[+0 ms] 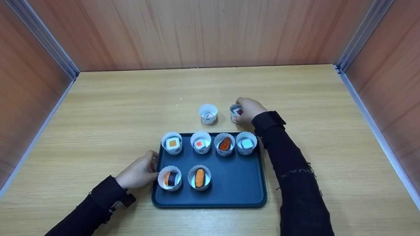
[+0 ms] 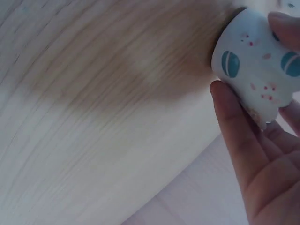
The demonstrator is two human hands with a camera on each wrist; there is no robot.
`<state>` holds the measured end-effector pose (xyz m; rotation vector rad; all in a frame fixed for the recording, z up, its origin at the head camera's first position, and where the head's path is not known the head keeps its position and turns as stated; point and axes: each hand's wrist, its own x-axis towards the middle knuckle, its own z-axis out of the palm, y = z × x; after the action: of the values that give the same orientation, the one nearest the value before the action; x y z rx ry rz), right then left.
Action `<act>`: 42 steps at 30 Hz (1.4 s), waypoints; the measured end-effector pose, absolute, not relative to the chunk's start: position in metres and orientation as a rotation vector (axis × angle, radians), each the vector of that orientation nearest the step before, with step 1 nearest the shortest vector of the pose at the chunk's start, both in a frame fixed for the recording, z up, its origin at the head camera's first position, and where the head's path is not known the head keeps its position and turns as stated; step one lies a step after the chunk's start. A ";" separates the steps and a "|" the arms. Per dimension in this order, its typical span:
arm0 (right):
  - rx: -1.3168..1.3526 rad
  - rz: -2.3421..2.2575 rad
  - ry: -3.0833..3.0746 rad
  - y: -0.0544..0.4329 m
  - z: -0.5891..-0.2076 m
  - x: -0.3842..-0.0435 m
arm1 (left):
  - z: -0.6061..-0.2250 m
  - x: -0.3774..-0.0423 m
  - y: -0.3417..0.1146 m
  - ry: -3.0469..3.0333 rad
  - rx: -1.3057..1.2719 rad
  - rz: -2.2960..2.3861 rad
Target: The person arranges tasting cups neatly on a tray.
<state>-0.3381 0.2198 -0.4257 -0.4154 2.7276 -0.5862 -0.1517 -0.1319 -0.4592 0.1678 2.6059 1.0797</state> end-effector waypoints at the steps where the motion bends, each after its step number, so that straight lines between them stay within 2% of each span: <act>1: -0.413 -0.591 2.736 0.221 -0.424 -0.336 | -0.459 -0.152 -0.132 2.602 0.163 1.080; 14: -0.539 -0.638 2.811 0.226 -0.384 -0.297 | -0.460 -0.155 -0.133 2.577 0.124 1.079; 25: -0.929 -0.558 2.901 0.219 -0.363 -0.238 | -0.461 -0.154 -0.138 2.624 0.167 1.078; 32: -1.019 -0.535 2.849 0.213 -0.367 -0.207 | -0.460 -0.155 -0.138 2.614 0.154 1.080; 42: -1.066 -0.481 2.656 0.203 -0.400 -0.182 | -0.460 -0.158 -0.137 2.611 0.127 1.070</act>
<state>-0.1817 0.2033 -0.4002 -1.0663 2.6557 -0.4813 -0.1578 -0.1373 -0.4605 0.1268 2.6105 1.0696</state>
